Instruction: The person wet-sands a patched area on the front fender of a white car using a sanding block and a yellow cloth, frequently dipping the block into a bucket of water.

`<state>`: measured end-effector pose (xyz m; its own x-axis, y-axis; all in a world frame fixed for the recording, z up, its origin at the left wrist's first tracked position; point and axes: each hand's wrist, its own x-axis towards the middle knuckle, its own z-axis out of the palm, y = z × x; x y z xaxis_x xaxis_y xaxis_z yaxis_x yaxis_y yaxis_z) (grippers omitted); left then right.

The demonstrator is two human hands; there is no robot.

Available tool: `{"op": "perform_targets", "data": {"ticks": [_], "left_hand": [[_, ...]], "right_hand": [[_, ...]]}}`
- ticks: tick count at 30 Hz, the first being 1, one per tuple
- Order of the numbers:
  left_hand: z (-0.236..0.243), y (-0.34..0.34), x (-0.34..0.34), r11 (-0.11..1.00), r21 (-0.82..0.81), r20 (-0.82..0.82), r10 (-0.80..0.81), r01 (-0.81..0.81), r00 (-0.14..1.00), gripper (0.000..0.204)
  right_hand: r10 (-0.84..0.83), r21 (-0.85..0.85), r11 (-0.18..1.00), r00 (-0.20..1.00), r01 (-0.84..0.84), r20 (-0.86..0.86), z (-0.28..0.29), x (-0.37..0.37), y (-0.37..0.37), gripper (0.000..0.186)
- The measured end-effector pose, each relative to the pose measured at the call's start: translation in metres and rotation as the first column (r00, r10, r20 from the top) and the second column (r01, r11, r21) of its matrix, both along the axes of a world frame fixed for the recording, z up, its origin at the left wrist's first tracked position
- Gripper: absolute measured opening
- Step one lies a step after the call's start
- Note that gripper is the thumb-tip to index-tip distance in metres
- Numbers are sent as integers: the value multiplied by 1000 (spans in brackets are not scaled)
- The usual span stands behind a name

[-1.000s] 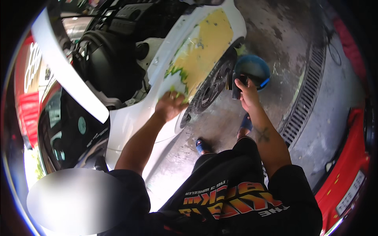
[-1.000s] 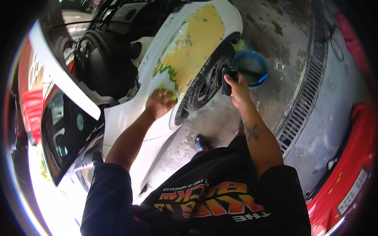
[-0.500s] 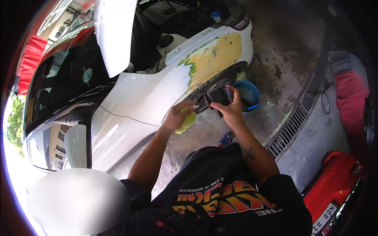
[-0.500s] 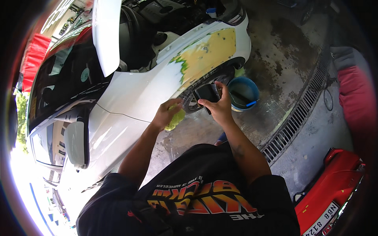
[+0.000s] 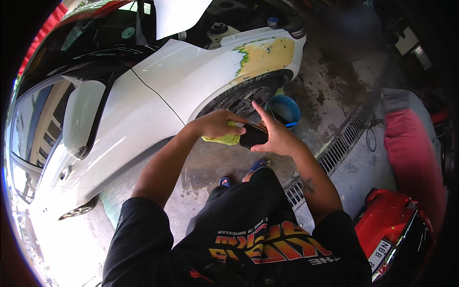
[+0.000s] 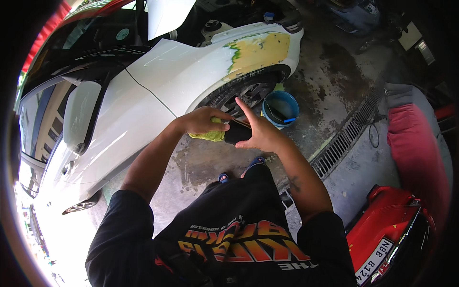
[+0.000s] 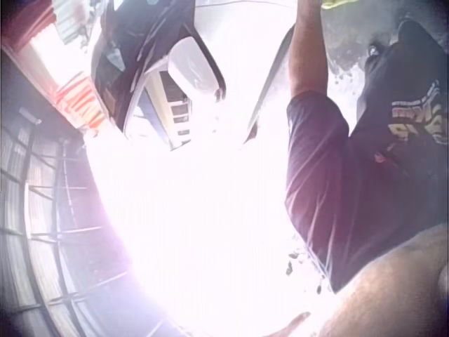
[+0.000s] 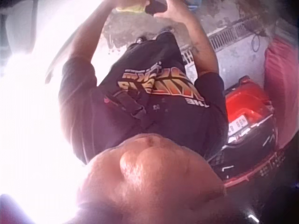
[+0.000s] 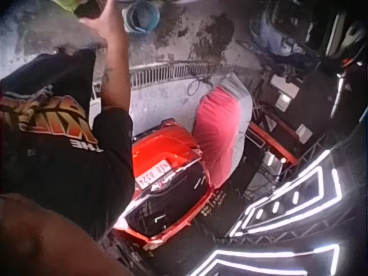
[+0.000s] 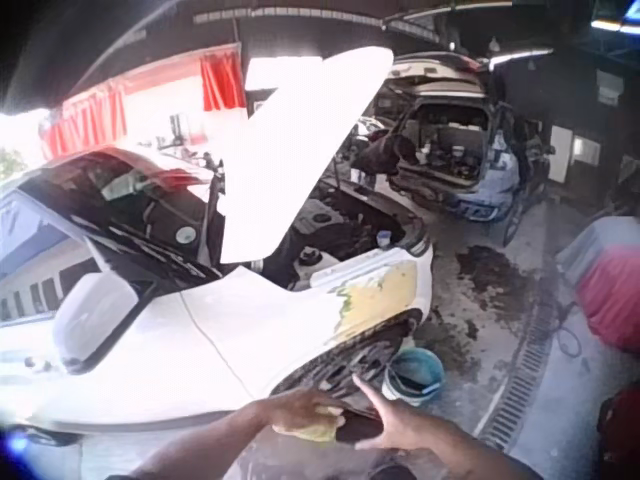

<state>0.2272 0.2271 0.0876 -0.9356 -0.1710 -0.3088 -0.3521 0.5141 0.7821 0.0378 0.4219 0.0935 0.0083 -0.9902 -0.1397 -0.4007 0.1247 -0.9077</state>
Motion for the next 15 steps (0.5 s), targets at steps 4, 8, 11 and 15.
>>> {"op": "perform_targets", "data": {"ticks": [4, 8, 11, 15], "left_hand": [[-4, 42, 8, 985, -174, -34, 8, -14, 999, 49], [-9, 57, -1, 971, -114, 19, 215, -212, 976, 44], [-26, 44, -4, 879, 122, 5, 464, -461, 886, 47], [-2, 55, -27, 570, 489, 104, 713, -660, 693, 52]], "right_hand": [[132, 194, 977, 958, -84, -253, 18, 8, 18, 134], [91, -38, 993, 937, -110, -337, -23, -12, 34, 126], [-31, -118, 992, 998, 37, 53, -40, -42, 55, 103], [-320, 36, 909, 639, 416, 700, -70, -92, 99, 81]]}}
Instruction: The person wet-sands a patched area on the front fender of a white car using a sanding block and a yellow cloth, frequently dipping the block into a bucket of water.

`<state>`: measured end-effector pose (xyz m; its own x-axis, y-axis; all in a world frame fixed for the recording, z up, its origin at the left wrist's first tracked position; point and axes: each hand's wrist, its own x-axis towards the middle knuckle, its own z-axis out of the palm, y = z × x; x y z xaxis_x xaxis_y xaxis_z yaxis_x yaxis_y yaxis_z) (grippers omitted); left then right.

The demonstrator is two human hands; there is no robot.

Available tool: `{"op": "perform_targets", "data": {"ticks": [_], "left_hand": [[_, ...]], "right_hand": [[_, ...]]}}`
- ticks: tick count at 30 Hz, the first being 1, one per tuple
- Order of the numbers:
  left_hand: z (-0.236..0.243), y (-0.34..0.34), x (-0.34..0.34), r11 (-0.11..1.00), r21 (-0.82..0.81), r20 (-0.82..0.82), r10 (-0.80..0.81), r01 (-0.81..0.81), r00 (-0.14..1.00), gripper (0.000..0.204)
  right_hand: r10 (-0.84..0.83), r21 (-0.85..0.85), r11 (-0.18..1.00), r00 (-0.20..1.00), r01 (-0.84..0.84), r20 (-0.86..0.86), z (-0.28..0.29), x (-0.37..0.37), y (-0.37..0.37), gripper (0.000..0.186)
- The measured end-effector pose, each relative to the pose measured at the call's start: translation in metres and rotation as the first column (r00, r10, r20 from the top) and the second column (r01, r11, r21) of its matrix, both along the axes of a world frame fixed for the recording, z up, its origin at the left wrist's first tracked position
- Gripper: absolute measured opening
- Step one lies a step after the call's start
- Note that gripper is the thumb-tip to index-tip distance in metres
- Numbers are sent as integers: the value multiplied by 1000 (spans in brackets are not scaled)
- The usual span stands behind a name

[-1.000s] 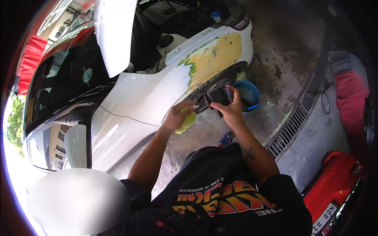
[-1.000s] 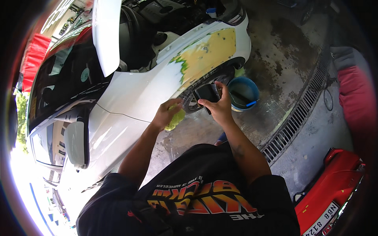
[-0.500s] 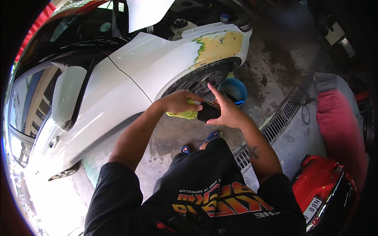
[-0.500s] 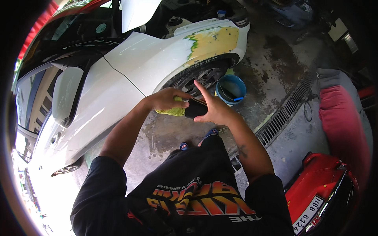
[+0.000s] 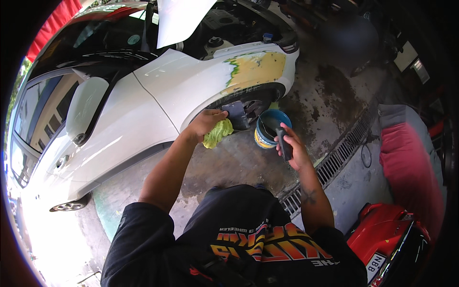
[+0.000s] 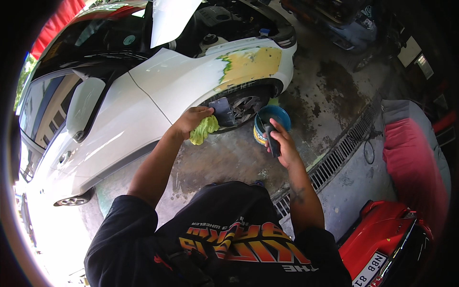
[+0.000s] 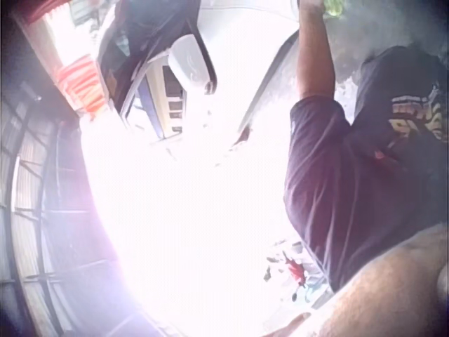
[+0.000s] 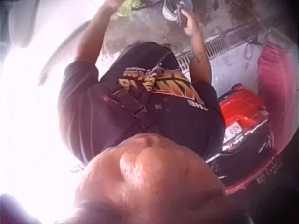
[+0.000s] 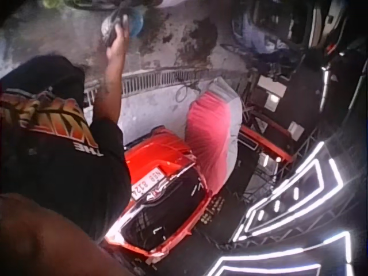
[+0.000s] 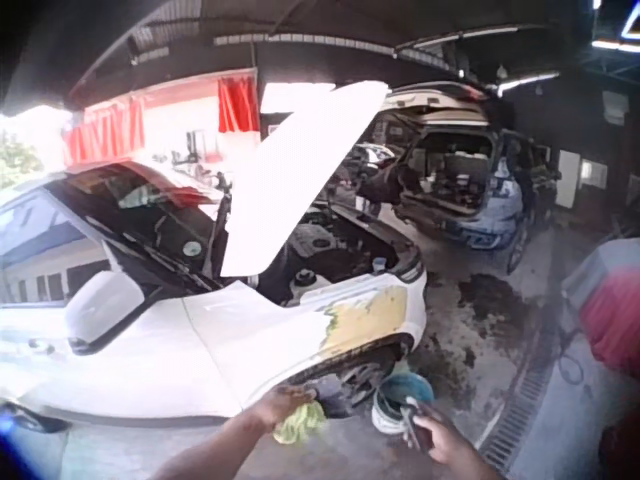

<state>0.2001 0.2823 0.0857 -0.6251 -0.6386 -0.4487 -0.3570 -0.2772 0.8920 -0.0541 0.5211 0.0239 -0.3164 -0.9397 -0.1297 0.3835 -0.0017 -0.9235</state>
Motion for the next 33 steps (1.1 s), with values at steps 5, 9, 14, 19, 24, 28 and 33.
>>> {"op": "perform_targets", "data": {"ticks": [5, 9, 14, 19, 24, 28, 33], "left_hand": [[2, 27, -64, 982, 183, -123, -28, 50, 992, 47], [-25, 53, -111, 935, 341, -315, 15, 99, 949, 19], [-23, 74, -142, 941, 333, -267, 163, -68, 950, 17], [-29, 73, -137, 962, 240, -218, 185, -131, 958, 18], [-32, 56, -113, 952, 144, -98, 286, -271, 953, 35], [-37, 38, -75, 997, -10, 0, 77, -77, 997, 67], [-29, 8, -45, 942, 317, -108, 152, -111, 983, 63]], "right_hand": [[-253, -37, 966, 964, 257, 85, 2, -12, -10, 50], [-220, 20, 976, 970, 219, 105, 18, -25, -33, 37], [-102, -25, 994, 994, 103, 38, 11, -59, -30, 39], [-84, -76, 992, 981, 98, 173, 3, -61, -33, 49], [-130, -158, 984, 925, 77, -358, -5, -59, -58, 53], [-256, -281, 958, 286, -49, -923, 21, -34, -78, 57], [-459, -374, 850, -173, -371, -872, 18, 16, -101, 57]]}}
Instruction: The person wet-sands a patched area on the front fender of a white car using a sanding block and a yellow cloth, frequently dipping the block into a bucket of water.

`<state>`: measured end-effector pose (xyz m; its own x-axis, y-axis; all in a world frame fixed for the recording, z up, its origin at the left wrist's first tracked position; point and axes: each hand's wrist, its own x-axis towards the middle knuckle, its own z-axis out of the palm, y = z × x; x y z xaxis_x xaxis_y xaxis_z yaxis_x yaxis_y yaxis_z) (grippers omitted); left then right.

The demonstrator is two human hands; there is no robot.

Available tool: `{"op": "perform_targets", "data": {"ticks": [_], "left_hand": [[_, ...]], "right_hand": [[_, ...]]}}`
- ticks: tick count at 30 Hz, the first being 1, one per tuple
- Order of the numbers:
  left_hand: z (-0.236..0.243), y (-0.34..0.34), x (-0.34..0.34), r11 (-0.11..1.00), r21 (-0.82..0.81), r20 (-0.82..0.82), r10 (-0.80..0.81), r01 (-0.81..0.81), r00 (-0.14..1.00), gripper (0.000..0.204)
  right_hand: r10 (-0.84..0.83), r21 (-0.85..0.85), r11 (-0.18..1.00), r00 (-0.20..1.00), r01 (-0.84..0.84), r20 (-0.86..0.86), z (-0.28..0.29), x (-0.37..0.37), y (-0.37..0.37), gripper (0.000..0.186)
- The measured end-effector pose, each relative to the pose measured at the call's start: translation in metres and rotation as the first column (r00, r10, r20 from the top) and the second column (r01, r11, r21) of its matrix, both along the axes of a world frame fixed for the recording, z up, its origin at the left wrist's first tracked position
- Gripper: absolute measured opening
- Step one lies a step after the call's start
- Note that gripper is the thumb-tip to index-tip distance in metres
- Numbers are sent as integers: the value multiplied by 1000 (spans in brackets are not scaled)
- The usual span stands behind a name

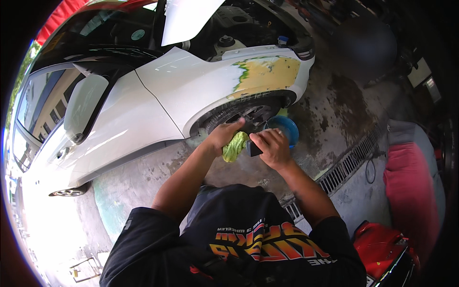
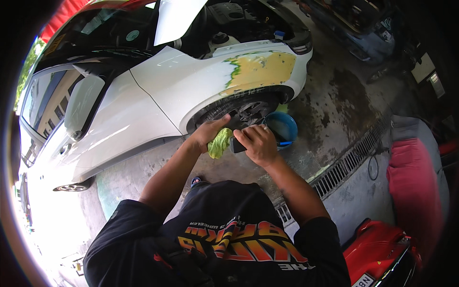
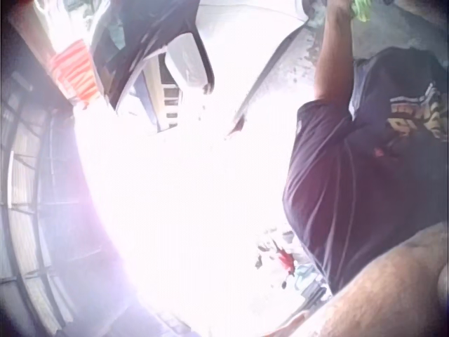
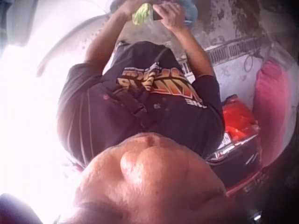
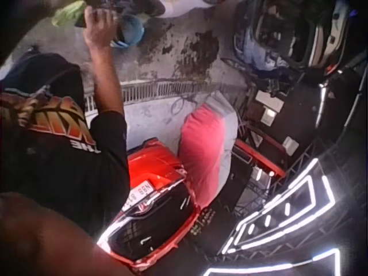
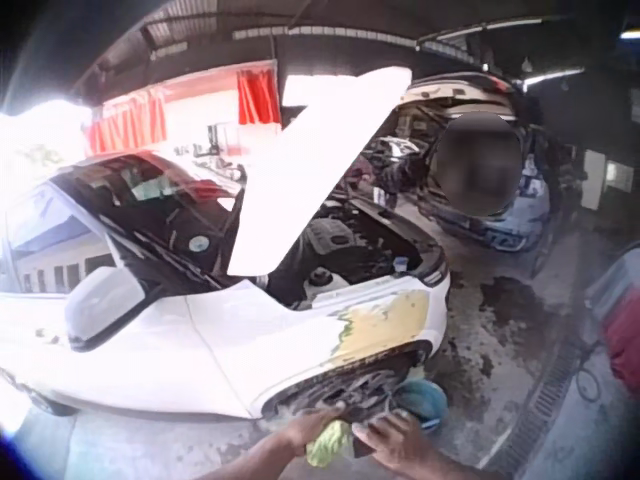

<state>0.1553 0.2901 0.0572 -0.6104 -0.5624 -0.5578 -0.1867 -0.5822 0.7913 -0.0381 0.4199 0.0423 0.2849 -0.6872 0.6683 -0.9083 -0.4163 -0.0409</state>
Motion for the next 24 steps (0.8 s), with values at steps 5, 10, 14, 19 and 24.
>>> {"op": "perform_targets", "data": {"ticks": [5, 10, 14, 19, 24], "left_hand": [[-14, -63, 62, 988, -40, -63, -149, 147, 987, 32], [44, -103, 96, 763, -332, 284, -480, 555, 830, 35], [42, -128, 101, 593, -324, 358, -644, 737, 676, 44], [6, -141, 125, 776, -197, 19, -608, 600, 793, 56], [-5, -123, 131, 805, -211, -52, -576, 555, 816, 33]], "right_hand": [[-226, 226, 958, 954, 180, 199, 0, 53, -21, 66], [-358, 383, 880, 139, -282, 923, -4, 86, -22, 53], [-413, 405, 895, -3, -184, 911, 5, 144, -56, 45], [-223, 268, 960, -366, 76, 904, -8, 167, -66, 43], [-303, 340, 931, -243, 130, 922, -18, 190, -72, 45]]}}
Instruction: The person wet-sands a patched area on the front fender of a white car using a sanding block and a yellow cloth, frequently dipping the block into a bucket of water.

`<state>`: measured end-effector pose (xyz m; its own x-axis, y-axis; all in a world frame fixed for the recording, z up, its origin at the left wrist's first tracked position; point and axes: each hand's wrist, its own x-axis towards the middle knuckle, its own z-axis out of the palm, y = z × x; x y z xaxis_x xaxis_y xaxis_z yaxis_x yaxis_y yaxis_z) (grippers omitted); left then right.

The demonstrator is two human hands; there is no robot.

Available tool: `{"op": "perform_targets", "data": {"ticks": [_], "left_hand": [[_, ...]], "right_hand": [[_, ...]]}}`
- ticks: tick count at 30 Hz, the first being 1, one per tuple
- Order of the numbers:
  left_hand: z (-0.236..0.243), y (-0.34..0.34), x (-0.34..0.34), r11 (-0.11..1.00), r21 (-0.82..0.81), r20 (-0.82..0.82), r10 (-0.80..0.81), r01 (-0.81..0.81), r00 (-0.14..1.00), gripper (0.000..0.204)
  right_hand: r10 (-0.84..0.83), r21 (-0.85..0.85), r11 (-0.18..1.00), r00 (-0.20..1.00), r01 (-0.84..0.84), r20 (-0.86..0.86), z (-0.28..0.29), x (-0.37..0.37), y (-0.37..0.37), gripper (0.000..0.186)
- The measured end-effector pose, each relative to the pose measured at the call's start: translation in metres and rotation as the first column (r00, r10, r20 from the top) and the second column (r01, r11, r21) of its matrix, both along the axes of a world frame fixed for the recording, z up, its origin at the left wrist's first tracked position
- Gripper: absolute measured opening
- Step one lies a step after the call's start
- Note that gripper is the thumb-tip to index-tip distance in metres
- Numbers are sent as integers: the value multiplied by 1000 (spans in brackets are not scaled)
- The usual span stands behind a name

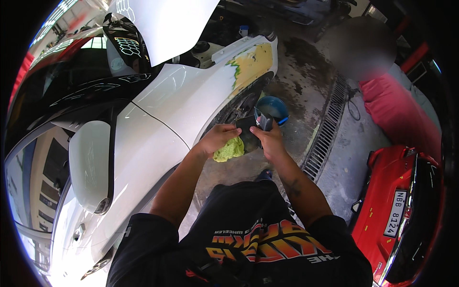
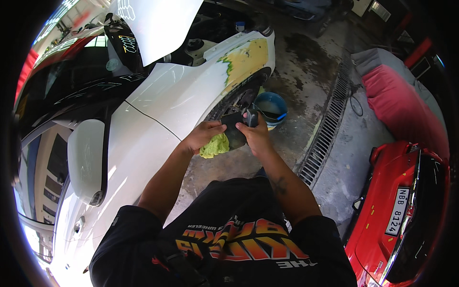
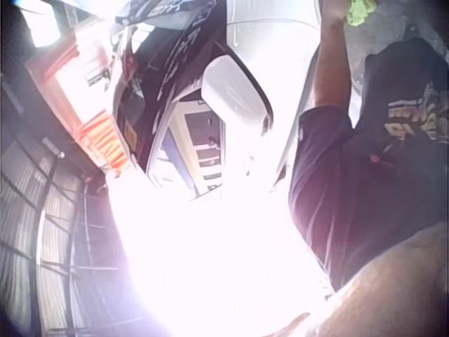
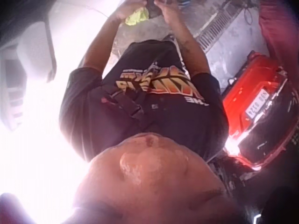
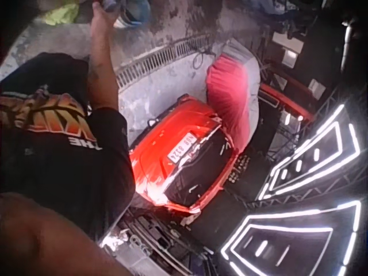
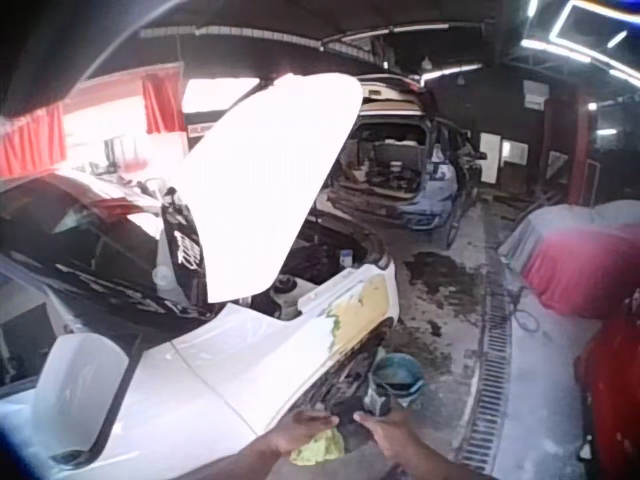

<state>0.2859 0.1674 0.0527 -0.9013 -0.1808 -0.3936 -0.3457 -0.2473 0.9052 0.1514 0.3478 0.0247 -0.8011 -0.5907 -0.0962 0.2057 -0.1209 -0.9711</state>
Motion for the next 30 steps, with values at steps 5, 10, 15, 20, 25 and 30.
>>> {"op": "perform_targets", "data": {"ticks": [5, 10, 15, 20, 25, 30], "left_hand": [[-2, -17, 16, 966, -259, 89, 14, 10, 996, 24], [14, -26, 31, 996, -66, 87, -61, 67, 994, 23], [17, -27, 36, 992, -119, -25, 42, -45, 999, 18], [-5, -12, 43, 927, 261, -117, 308, -270, 944, 13], [4, -32, 56, 979, -62, -276, 171, -195, 946, 57], [55, -48, 48, 711, -646, -36, -391, 277, 920, 59]], "right_hand": [[145, 303, 952, 819, 37, -555, 26, 10, 16, 61], [406, 374, 914, 360, -159, -840, 59, 11, 13, 60], [243, 172, 970, 776, -174, -582, 48, 1, 8, 47], [309, -3, 951, 950, -309, 38, 53, 25, -2, 37], [502, 254, 865, 728, -434, -467, 66, -14, 4, 36], [863, 758, 496, 148, -423, -482, 118, -27, -9, 45]]}}
